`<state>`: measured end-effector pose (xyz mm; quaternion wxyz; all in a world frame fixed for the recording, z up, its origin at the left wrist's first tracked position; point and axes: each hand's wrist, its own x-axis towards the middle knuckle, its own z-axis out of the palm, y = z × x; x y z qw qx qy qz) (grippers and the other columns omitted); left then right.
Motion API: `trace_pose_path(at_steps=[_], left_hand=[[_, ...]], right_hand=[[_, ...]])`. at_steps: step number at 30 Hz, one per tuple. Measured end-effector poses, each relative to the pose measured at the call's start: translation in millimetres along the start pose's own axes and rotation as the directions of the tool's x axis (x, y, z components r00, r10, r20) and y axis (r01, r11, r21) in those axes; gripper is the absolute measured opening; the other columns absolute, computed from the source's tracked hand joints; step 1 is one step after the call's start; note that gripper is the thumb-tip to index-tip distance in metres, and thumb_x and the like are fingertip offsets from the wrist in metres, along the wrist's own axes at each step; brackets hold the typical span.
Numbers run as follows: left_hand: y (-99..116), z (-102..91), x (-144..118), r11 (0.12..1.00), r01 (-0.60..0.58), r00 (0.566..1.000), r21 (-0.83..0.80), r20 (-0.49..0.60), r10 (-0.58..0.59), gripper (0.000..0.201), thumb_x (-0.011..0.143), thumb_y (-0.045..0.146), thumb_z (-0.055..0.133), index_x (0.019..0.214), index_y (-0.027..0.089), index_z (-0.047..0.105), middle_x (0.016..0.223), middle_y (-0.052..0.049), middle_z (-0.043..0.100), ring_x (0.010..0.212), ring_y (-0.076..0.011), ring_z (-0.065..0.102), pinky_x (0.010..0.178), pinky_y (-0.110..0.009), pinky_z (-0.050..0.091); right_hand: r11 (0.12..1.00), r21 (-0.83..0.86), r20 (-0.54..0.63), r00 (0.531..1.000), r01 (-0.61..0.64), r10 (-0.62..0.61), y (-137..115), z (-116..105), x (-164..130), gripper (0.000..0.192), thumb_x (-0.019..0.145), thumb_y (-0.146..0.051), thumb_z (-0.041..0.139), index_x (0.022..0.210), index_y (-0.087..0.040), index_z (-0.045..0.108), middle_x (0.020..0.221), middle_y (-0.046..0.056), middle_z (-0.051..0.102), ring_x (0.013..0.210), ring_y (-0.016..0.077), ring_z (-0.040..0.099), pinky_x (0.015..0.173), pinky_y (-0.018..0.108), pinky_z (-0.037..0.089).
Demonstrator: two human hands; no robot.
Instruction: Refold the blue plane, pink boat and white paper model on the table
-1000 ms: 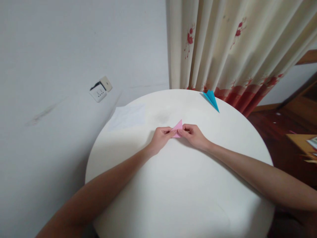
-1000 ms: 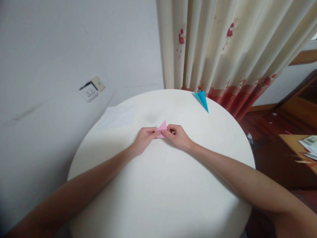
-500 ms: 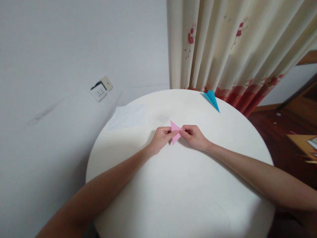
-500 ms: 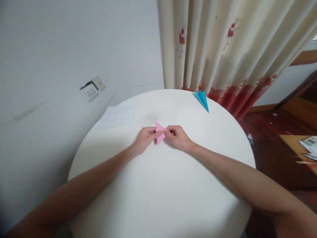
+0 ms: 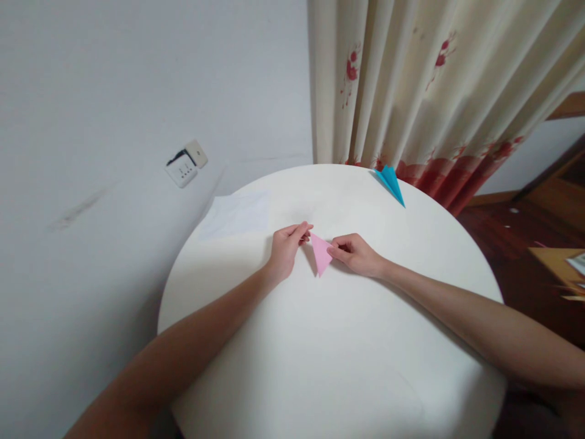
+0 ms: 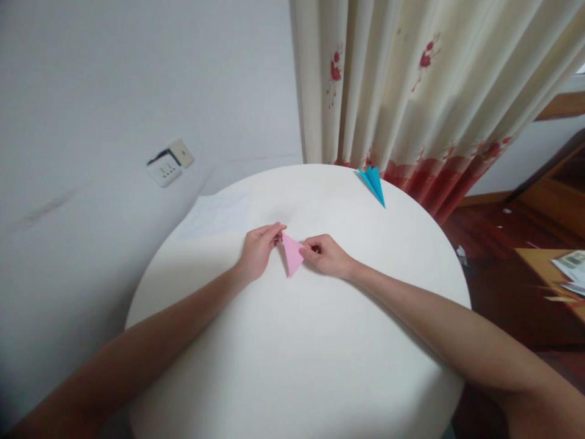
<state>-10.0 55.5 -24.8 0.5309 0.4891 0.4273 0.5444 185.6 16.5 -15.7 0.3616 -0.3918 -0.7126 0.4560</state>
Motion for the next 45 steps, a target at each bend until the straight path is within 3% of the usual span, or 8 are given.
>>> trace_pose_path(at_steps=[4, 7, 10, 15, 28, 34, 41, 45], left_hand=[[4.2, -1.8, 0.7, 0.999, 0.025, 0.996, 0.028, 0.088, -0.027, 0.046, 0.078, 0.056, 0.071, 0.094, 0.013, 0.075, 0.082, -0.007, 0.069, 0.069, -0.0131, 0.061, 0.060, -0.024, 0.045], [6.6, 2.2, -5.6, 0.979, -0.005, 0.953, 0.203, 0.299, -0.057, 0.051, 0.080, 0.063, 0.066, 0.075, 0.013, 0.071, 0.067, -0.006, 0.066, 0.059, -0.0138, 0.059, 0.053, -0.024, 0.043], [7.7, 6.3, -11.7, 0.937, -0.035, 0.909, 0.347, 0.402, -0.114, 0.050, 0.080, 0.061, 0.067, 0.062, 0.014, 0.067, 0.057, -0.004, 0.063, 0.048, -0.0114, 0.051, 0.047, -0.023, 0.037], [12.8, 7.6, -13.7, 0.930, 0.027, 0.885, 0.367, 0.424, -0.193, 0.044, 0.080, 0.056, 0.067, 0.063, 0.015, 0.067, 0.059, -0.004, 0.064, 0.049, -0.0102, 0.050, 0.047, -0.022, 0.035], [14.3, 10.1, -14.1, 0.933, 0.002, 0.893, 0.359, 0.420, -0.163, 0.035, 0.083, 0.046, 0.060, 0.074, 0.013, 0.066, 0.052, 0.004, 0.050, 0.047, -0.0072, 0.041, 0.047, -0.021, 0.031], [10.4, 8.5, -13.5, 0.949, 0.022, 0.916, 0.314, 0.374, -0.145, 0.034, 0.084, 0.046, 0.061, 0.074, 0.013, 0.064, 0.056, 0.001, 0.055, 0.049, -0.0079, 0.047, 0.049, -0.021, 0.037], [10.0, 6.1, -9.6, 0.981, 0.008, 0.944, 0.193, 0.324, -0.071, 0.045, 0.086, 0.055, 0.063, 0.102, 0.014, 0.067, 0.080, -0.004, 0.064, 0.062, -0.0110, 0.057, 0.049, -0.021, 0.042], [12.2, 7.3, -10.2, 0.979, -0.041, 0.930, 0.202, 0.366, -0.037, 0.048, 0.087, 0.058, 0.060, 0.096, 0.012, 0.070, 0.077, -0.005, 0.064, 0.063, -0.0113, 0.056, 0.051, -0.021, 0.040]], right_hand=[[1.000, -0.001, -0.089, 0.996, 0.000, 0.000, 2.7, -0.3, 1.2, 0.045, 0.087, -0.055, 0.056, 0.061, -0.018, 0.051, 0.058, -0.004, 0.036, 0.056, 0.0101, 0.030, 0.052, 0.027, 0.022], [1.000, 0.010, -0.150, 0.989, -0.005, 0.006, 4.8, -0.5, 3.0, 0.044, 0.087, -0.054, 0.056, 0.061, -0.018, 0.052, 0.057, -0.004, 0.040, 0.055, 0.0104, 0.032, 0.052, 0.027, 0.023], [0.999, 0.037, -0.183, 0.983, 0.000, 0.007, 6.3, 0.3, 4.4, 0.043, 0.087, -0.052, 0.058, 0.061, -0.018, 0.053, 0.057, -0.004, 0.043, 0.055, 0.0105, 0.034, 0.052, 0.027, 0.024], [0.996, 0.084, -0.271, 0.962, -0.007, 0.030, 10.0, 1.7, 7.4, 0.043, 0.084, -0.053, 0.060, 0.059, -0.018, 0.055, 0.054, -0.004, 0.045, 0.053, 0.0104, 0.035, 0.051, 0.027, 0.024], [0.962, 0.271, -0.490, 0.856, -0.030, 0.165, 10.9, 1.1, 11.8, 0.040, 0.080, -0.049, 0.065, 0.056, -0.019, 0.055, 0.050, -0.003, 0.048, 0.048, 0.0097, 0.036, 0.048, 0.027, 0.024], [0.919, 0.394, -0.577, 0.769, -0.033, 0.275, 18.0, -13.0, 16.8, 0.035, 0.078, -0.047, 0.067, 0.060, -0.019, 0.054, 0.054, -0.002, 0.050, 0.048, 0.0101, 0.039, 0.046, 0.026, 0.025], [0.931, 0.363, -0.401, 0.894, -0.045, 0.200, 15.5, -10.1, 13.0, 0.044, 0.077, -0.059, 0.069, 0.065, -0.019, 0.056, 0.055, -0.003, 0.050, 0.049, 0.0091, 0.039, 0.047, 0.025, 0.026], [0.938, 0.337, -0.240, 0.956, -0.079, 0.167, 8.8, -3.0, 9.5, 0.046, 0.079, -0.060, 0.067, 0.065, -0.018, 0.056, 0.053, -0.004, 0.048, 0.048, 0.0087, 0.038, 0.046, 0.025, 0.024]])
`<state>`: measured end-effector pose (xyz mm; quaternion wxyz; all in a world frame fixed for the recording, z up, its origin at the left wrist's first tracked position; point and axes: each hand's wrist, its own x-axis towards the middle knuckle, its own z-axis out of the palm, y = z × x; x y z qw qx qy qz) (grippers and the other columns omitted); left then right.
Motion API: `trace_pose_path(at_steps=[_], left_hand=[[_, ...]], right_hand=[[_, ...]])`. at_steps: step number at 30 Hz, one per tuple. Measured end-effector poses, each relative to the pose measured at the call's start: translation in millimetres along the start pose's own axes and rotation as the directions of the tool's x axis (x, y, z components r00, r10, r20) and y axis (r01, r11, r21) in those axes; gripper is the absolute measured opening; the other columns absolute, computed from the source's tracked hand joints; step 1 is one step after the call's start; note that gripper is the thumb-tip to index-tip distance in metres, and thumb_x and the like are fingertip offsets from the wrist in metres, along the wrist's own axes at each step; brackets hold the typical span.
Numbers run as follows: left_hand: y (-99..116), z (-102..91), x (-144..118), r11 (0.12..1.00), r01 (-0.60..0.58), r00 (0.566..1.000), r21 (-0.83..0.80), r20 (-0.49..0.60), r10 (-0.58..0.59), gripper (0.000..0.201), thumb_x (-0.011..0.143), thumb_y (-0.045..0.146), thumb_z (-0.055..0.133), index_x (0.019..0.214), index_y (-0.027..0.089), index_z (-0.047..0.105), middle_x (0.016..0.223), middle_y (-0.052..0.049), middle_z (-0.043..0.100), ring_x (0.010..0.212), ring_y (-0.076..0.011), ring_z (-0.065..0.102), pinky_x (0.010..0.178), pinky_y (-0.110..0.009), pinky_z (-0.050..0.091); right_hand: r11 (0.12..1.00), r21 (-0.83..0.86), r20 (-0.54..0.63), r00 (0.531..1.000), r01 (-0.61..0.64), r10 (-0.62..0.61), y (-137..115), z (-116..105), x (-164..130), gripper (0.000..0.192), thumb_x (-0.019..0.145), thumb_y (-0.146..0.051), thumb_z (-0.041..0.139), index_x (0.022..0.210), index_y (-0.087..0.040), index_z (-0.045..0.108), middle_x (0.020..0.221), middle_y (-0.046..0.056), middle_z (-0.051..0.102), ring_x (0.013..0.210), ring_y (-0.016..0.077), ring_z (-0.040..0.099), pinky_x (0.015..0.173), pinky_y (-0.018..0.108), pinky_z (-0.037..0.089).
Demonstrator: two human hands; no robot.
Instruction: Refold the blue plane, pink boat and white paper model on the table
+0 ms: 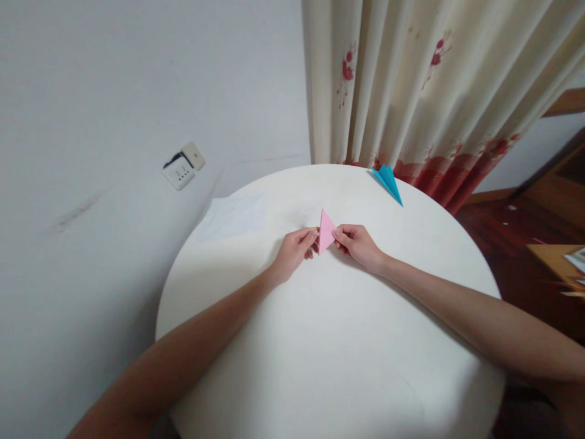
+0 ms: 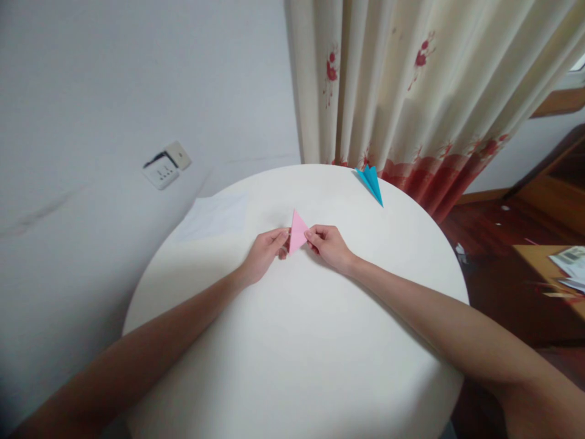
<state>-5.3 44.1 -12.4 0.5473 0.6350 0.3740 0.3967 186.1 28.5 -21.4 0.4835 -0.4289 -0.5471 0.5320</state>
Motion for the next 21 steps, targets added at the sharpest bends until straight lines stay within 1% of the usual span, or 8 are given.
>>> trace_pose_path(at_steps=[2, 5, 8, 16, 21], left_hand=[[0.9, 0.6, -0.4, 0.999, -0.010, 1.000, 0.031, 0.005, 0.010, 0.048, 0.088, 0.059, 0.058, 0.088, 0.012, 0.070, 0.071, -0.003, 0.062, 0.060, -0.0106, 0.053, 0.052, -0.021, 0.040], [1.7, 0.7, -0.9, 0.996, -0.035, 0.999, 0.080, 0.025, 0.033, 0.048, 0.089, 0.058, 0.056, 0.078, 0.013, 0.067, 0.066, -0.002, 0.060, 0.057, -0.0100, 0.051, 0.053, -0.021, 0.040], [1.8, 0.4, -1.1, 0.992, -0.062, 0.997, 0.107, 0.052, 0.057, 0.047, 0.090, 0.057, 0.055, 0.072, 0.014, 0.065, 0.064, -0.001, 0.059, 0.056, -0.0099, 0.049, 0.053, -0.021, 0.040], [1.1, 0.7, -2.6, 0.979, -0.099, 0.993, 0.176, 0.088, 0.085, 0.047, 0.093, 0.055, 0.051, 0.072, 0.014, 0.064, 0.066, -0.002, 0.060, 0.057, -0.0103, 0.050, 0.054, -0.021, 0.041], [2.5, 2.1, -4.7, 0.963, -0.134, 0.989, 0.234, 0.092, 0.115, 0.048, 0.094, 0.055, 0.048, 0.073, 0.015, 0.064, 0.066, -0.002, 0.061, 0.056, -0.0103, 0.050, 0.054, -0.021, 0.042]], right_hand=[[0.999, -0.028, 0.042, 0.999, 0.015, -0.014, -0.6, 0.4, -1.2, 0.046, 0.081, -0.060, 0.065, 0.064, -0.018, 0.055, 0.052, -0.004, 0.047, 0.048, 0.0087, 0.038, 0.047, 0.025, 0.024], [0.998, -0.054, 0.057, 0.998, 0.037, -0.034, 1.0, -1.3, -0.8, 0.046, 0.084, -0.059, 0.063, 0.064, -0.018, 0.055, 0.052, -0.004, 0.048, 0.048, 0.0089, 0.038, 0.047, 0.025, 0.025], [0.997, -0.059, 0.062, 0.997, 0.043, -0.040, 3.6, -2.8, 0.3, 0.045, 0.085, -0.058, 0.061, 0.065, -0.019, 0.055, 0.053, -0.004, 0.048, 0.047, 0.0090, 0.039, 0.047, 0.025, 0.025], [1.000, -0.006, 0.075, 0.997, -0.003, 0.004, 3.4, -3.3, 0.7, 0.044, 0.083, -0.058, 0.064, 0.065, -0.019, 0.055, 0.054, -0.003, 0.050, 0.048, 0.0093, 0.040, 0.048, 0.025, 0.027], [1.000, 0.029, 0.076, 0.997, -0.010, 0.008, 3.7, -3.8, 1.4, 0.044, 0.082, -0.057, 0.065, 0.065, -0.018, 0.056, 0.055, -0.003, 0.051, 0.050, 0.0094, 0.041, 0.049, 0.025, 0.027]])
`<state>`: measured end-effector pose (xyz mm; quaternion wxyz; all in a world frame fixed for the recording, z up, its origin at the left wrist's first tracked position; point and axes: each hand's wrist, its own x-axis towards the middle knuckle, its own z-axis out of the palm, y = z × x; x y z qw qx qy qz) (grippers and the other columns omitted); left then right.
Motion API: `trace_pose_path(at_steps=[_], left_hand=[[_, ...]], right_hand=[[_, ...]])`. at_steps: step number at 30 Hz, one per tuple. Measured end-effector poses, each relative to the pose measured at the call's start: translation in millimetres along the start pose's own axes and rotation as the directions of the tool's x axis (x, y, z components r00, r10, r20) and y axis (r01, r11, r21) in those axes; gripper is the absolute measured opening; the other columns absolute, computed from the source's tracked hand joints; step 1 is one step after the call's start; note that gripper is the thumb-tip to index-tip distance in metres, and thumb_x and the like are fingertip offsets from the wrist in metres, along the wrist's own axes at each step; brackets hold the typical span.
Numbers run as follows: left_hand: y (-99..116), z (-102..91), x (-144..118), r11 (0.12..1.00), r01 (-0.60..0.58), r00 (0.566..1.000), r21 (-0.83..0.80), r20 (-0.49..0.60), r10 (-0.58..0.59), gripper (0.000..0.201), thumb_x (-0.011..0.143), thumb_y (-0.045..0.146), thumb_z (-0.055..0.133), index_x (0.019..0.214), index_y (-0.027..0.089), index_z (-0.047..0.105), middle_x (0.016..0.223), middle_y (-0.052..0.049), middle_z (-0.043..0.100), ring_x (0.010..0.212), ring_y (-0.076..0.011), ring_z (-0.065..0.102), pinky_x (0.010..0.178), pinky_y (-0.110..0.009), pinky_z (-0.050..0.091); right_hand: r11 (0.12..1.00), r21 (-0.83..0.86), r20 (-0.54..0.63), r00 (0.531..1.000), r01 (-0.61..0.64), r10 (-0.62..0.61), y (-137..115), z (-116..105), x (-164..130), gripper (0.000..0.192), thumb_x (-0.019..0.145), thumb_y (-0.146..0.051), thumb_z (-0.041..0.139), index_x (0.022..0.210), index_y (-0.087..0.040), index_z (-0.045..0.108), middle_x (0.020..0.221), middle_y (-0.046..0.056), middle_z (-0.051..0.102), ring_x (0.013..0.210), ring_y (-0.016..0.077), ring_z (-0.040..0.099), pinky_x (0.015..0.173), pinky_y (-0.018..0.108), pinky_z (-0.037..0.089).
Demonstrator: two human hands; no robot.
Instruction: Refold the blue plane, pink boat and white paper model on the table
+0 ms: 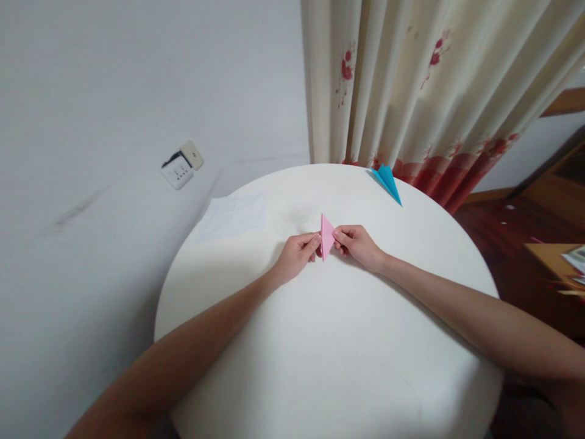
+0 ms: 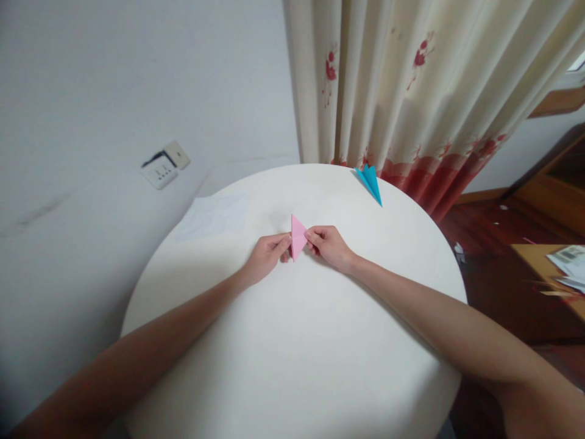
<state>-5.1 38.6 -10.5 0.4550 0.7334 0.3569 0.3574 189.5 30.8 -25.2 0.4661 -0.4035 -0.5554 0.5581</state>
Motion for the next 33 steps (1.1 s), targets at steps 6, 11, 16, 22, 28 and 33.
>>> trace_pose_path(at_steps=[6, 11, 16, 22, 28, 33], left_hand=[[1.0, 1.0, -0.9, 1.000, 0.013, 1.000, 0.009, -0.014, -0.013, 0.048, 0.093, 0.055, 0.049, 0.072, 0.016, 0.065, 0.064, -0.002, 0.061, 0.055, -0.0108, 0.050, 0.053, -0.022, 0.042], [-0.4, 1.5, -0.3, 1.000, 0.015, 1.000, -0.004, -0.021, -0.015, 0.048, 0.093, 0.056, 0.049, 0.073, 0.015, 0.066, 0.064, -0.002, 0.061, 0.055, -0.0109, 0.051, 0.053, -0.021, 0.043], [-0.7, 2.5, -1.0, 1.000, -0.002, 1.000, -0.001, -0.004, 0.002, 0.050, 0.095, 0.057, 0.047, 0.081, 0.014, 0.069, 0.066, -0.003, 0.062, 0.057, -0.0106, 0.053, 0.054, -0.021, 0.044], [-7.3, 4.0, -2.6, 0.997, 0.021, 0.999, -0.077, -0.048, -0.025, 0.054, 0.095, 0.051, 0.052, 0.134, 0.015, 0.059, 0.075, -0.003, 0.067, 0.057, -0.0101, 0.055, 0.053, -0.020, 0.046], [-14.9, 4.8, -3.6, 0.993, 0.019, 0.997, -0.118, -0.070, -0.027, 0.057, 0.092, 0.045, 0.058, 0.140, 0.015, 0.055, 0.068, -0.001, 0.066, 0.053, -0.0095, 0.056, 0.052, -0.020, 0.045], [-9.2, 5.3, -3.4, 0.983, 0.014, 0.999, -0.181, -0.036, -0.021, 0.057, 0.088, 0.044, 0.065, 0.136, 0.014, 0.058, 0.069, -0.002, 0.068, 0.058, -0.0114, 0.062, 0.054, -0.020, 0.048]], right_hand=[[1.000, -0.010, 0.026, 1.000, -0.001, 0.001, 0.1, -0.6, -0.3, 0.045, 0.084, -0.058, 0.063, 0.064, -0.018, 0.055, 0.054, -0.003, 0.050, 0.049, 0.0096, 0.040, 0.049, 0.026, 0.026], [1.000, 0.005, 0.032, 0.999, -0.006, 0.006, -1.0, -0.4, -0.7, 0.045, 0.084, -0.057, 0.064, 0.063, -0.018, 0.054, 0.054, -0.003, 0.049, 0.049, 0.0095, 0.039, 0.050, 0.026, 0.025], [0.999, 0.033, 0.037, 0.999, 0.003, -0.004, -0.5, -0.1, -0.2, 0.044, 0.086, -0.054, 0.063, 0.063, -0.018, 0.054, 0.054, -0.003, 0.049, 0.049, 0.0092, 0.038, 0.050, 0.026, 0.024], [1.000, 0.014, 0.032, 0.999, -0.001, 0.001, -2.3, 0.7, -0.7, 0.047, 0.084, -0.058, 0.064, 0.060, -0.018, 0.054, 0.051, -0.004, 0.048, 0.047, 0.0091, 0.036, 0.049, 0.026, 0.023], [0.999, 0.041, 0.073, 0.997, -0.005, 0.002, -2.8, 1.6, -1.3, 0.051, 0.086, -0.062, 0.060, 0.061, -0.018, 0.053, 0.052, -0.003, 0.049, 0.047, 0.0091, 0.037, 0.049, 0.026, 0.024], [0.999, 0.033, 0.082, 0.997, 0.005, -0.008, -0.1, 0.8, -1.2, 0.053, 0.086, -0.065, 0.057, 0.062, -0.018, 0.055, 0.053, -0.003, 0.049, 0.049, 0.0095, 0.037, 0.050, 0.026, 0.026]])
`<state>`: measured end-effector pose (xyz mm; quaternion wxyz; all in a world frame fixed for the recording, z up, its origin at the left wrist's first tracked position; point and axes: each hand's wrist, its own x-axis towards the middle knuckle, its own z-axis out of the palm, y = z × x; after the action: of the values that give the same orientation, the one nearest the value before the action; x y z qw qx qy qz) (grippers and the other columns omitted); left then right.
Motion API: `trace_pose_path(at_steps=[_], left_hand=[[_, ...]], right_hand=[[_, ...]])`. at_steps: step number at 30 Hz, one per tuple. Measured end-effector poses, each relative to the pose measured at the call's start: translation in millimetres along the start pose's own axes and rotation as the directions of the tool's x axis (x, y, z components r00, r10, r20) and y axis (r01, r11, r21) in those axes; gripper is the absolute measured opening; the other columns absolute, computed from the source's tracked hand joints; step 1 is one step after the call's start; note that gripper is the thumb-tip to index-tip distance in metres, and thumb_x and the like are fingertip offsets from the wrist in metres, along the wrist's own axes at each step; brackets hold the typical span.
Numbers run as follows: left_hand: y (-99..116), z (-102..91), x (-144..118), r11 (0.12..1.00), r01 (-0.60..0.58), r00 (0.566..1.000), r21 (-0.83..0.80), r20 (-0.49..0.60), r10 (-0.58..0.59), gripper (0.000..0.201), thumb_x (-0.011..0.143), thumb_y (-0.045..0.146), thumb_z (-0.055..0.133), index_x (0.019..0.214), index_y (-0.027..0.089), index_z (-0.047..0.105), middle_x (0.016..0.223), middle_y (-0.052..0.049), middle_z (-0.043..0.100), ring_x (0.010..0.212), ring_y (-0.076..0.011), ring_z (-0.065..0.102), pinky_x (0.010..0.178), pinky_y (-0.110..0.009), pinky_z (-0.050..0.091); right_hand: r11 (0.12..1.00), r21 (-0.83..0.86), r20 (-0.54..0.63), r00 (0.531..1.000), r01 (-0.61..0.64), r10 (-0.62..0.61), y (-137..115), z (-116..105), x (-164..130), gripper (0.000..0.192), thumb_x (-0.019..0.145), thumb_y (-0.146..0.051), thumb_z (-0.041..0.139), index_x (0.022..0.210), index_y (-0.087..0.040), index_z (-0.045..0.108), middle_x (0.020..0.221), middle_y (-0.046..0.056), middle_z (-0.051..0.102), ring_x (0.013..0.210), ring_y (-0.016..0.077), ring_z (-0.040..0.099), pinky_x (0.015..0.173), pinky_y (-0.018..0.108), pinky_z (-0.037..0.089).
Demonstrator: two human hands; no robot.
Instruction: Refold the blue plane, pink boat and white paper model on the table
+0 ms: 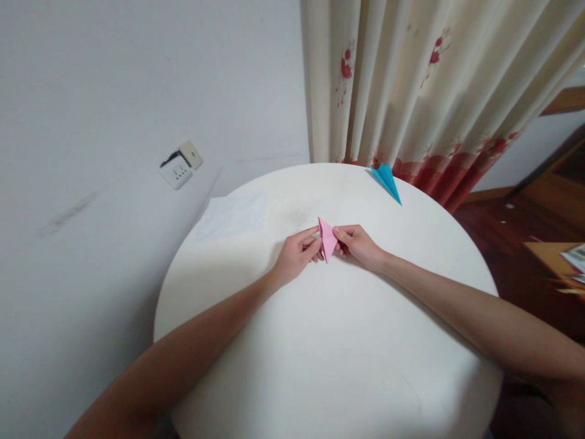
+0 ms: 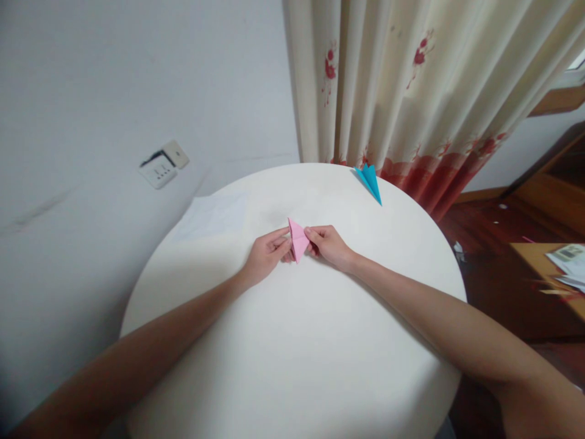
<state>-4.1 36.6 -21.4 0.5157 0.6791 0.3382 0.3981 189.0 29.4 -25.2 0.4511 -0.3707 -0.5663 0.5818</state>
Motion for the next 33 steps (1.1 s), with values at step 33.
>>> trace_pose_path(at_steps=[33], left_hand=[[-3.9, 2.3, 8.5, 0.987, 0.041, 0.995, -0.159, -0.087, -0.056, 0.069, 0.071, 0.028, 0.081, 0.133, 0.015, 0.054, 0.099, -0.008, 0.072, 0.085, -0.0160, 0.069, 0.079, -0.028, 0.056]], right_hand=[[0.946, -0.304, -0.089, 0.985, 0.115, -0.149, -1.6, 4.6, -1.4, 0.039, 0.085, -0.051, 0.061, 0.066, -0.017, 0.058, 0.061, -0.003, 0.050, 0.057, 0.0108, 0.039, 0.054, 0.026, 0.028]])
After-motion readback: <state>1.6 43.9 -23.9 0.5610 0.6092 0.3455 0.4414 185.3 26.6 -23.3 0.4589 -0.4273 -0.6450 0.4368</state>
